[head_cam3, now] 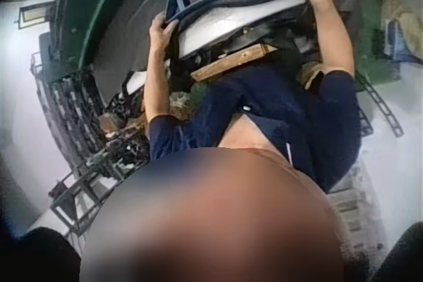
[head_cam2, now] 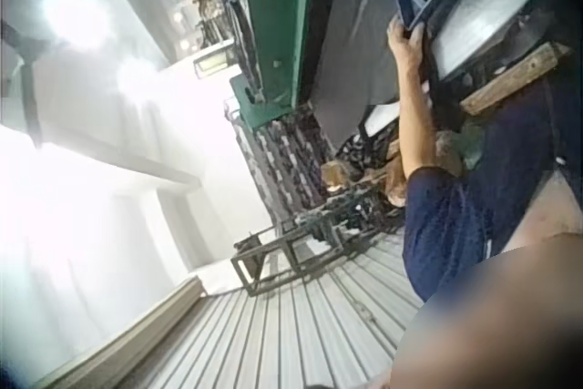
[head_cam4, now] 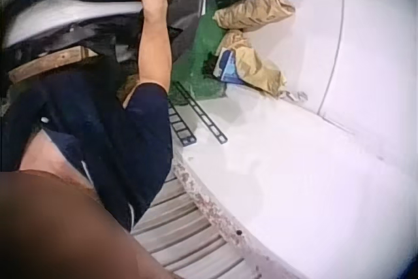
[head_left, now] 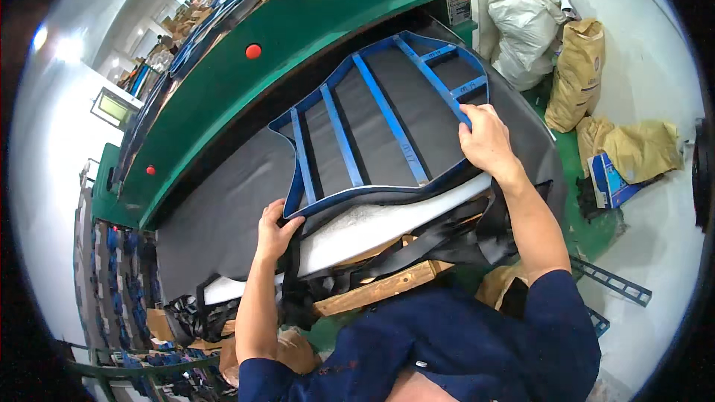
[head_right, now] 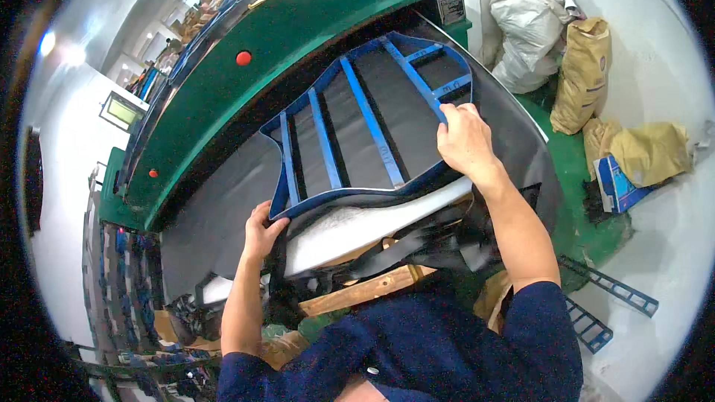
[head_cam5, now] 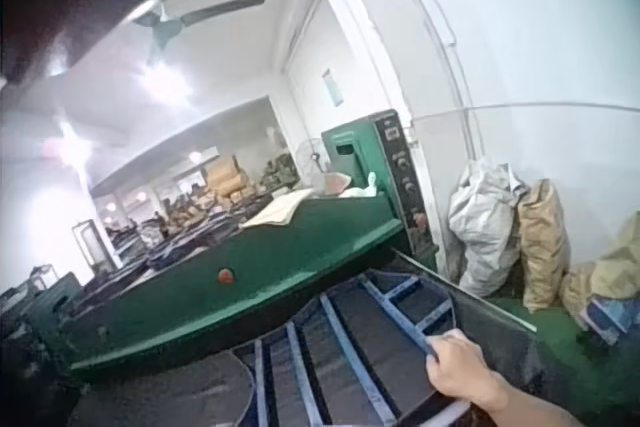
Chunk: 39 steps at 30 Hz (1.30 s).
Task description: Using a die-cutting machine to cut shapes out of black material sheets.
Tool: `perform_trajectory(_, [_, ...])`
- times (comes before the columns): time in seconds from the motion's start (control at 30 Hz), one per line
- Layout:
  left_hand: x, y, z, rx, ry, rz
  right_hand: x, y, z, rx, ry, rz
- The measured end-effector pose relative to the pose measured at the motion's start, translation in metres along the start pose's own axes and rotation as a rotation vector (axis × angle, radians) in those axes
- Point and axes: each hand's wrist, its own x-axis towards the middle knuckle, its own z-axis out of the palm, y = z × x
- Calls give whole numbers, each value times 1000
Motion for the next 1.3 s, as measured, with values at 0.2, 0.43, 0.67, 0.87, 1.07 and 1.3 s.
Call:
perform_trajectory(0.2, [6,-7,1,-122,25,29,10,10,-1,-61,-62,33])
perform_trajectory(0.43, [-42,-11,-27,-117,105,-3,-53,-34,-29,84,195,-158])
perform_trajectory(0.67, [-197,-84,-72,38,391,33,-198,-119,35,268,45,-138])
perform_trajectory(0.87, [-273,-148,-51,241,511,-41,-226,-190,109,-5,-15,-222])
perform_trajectory(1.07, [-267,-159,-43,205,602,3,-223,-189,137,-138,106,-193])
perform_trajectory(1.3, [-237,-150,-56,188,730,51,-207,-197,147,-144,131,-177])
